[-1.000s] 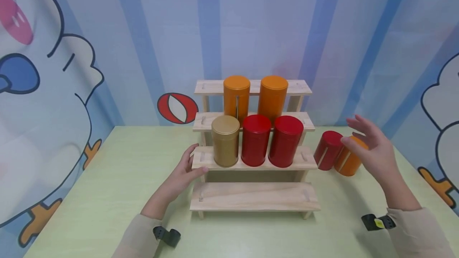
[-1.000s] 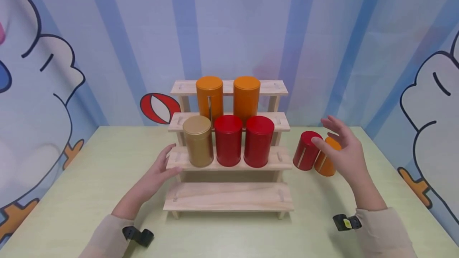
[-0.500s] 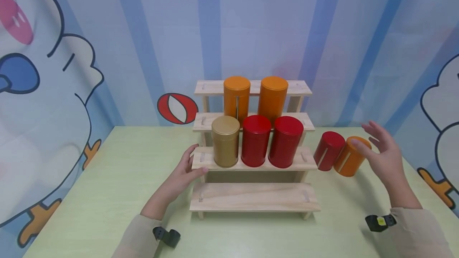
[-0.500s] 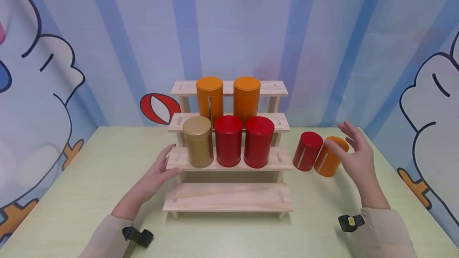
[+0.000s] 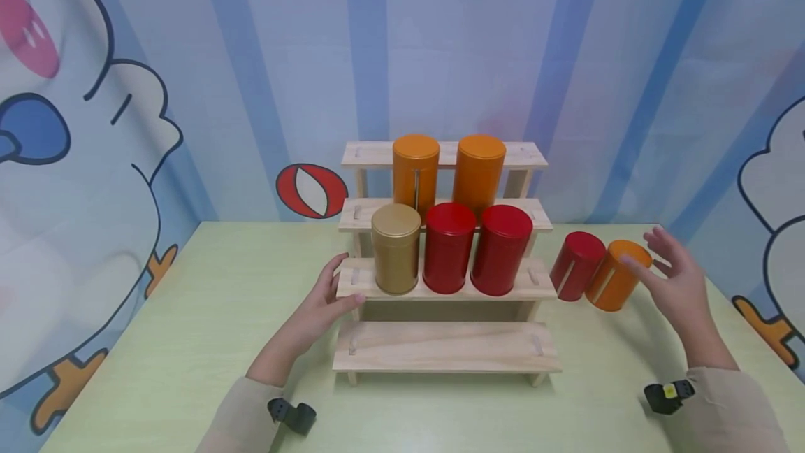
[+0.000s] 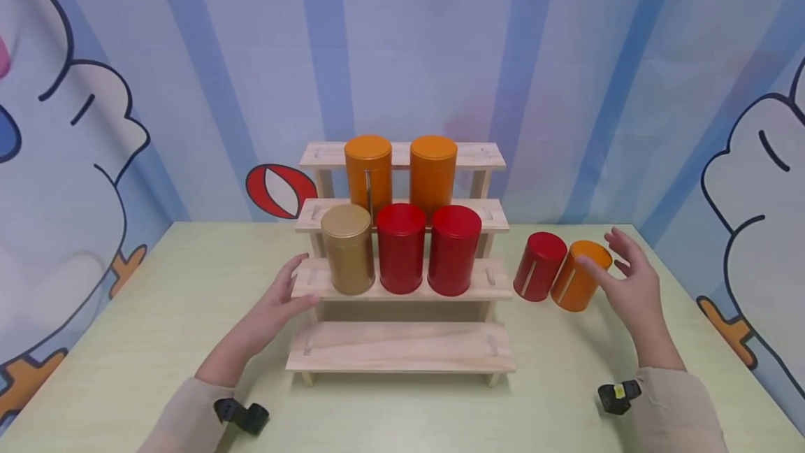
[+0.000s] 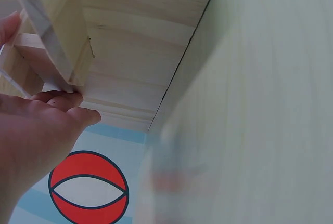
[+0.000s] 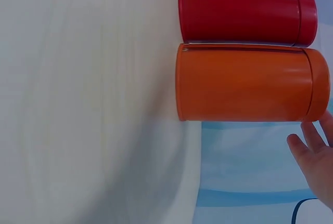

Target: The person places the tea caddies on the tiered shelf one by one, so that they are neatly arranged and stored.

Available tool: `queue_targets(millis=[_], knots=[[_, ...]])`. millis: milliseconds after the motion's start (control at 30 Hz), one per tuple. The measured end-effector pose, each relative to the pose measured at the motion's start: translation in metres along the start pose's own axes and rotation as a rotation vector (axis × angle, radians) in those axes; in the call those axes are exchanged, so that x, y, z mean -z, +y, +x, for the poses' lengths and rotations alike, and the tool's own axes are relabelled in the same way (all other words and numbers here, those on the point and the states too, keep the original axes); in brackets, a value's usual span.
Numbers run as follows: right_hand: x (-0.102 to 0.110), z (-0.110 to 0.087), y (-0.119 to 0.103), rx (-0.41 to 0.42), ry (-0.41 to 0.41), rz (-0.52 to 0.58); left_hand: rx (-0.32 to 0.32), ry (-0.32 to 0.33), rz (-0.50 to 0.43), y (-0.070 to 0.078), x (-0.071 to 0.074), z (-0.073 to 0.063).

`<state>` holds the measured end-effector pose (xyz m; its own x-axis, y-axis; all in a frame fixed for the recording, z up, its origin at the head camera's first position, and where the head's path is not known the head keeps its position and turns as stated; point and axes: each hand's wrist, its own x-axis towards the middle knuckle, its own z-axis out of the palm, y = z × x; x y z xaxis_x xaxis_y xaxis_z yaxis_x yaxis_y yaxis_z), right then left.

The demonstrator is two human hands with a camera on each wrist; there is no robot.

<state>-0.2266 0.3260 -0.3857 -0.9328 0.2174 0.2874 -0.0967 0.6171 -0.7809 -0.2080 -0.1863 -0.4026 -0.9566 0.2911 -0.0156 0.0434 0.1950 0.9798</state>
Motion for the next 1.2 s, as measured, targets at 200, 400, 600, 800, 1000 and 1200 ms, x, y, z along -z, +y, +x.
queue_targets(millis=[200, 400, 600, 800, 1000, 1200], knots=[[-0.004, 0.01, 0.022, -0.043, -0.045, -0.001, 0.001, -0.003, -0.007, -0.001, 0.0, 0.001], [-0.012, 0.035, 0.077, -0.087, -0.056, -0.014, 0.001, -0.001, -0.009, -0.001, 0.001, 0.0], [-0.009, 0.018, 0.036, -0.147, -0.107, 0.081, 0.004, -0.001, -0.005, -0.001, 0.001, 0.0], [-0.008, 0.007, 0.014, -0.16, -0.149, 0.098, 0.004, -0.002, -0.002, 0.0, 0.001, 0.0], [-0.008, 0.008, 0.016, -0.192, -0.171, 0.114, -0.001, -0.002, 0.002, -0.001, 0.001, 0.001], [-0.009, 0.009, 0.018, -0.232, -0.173, 0.129, 0.001, 0.003, -0.001, -0.002, 0.001, 0.001]])
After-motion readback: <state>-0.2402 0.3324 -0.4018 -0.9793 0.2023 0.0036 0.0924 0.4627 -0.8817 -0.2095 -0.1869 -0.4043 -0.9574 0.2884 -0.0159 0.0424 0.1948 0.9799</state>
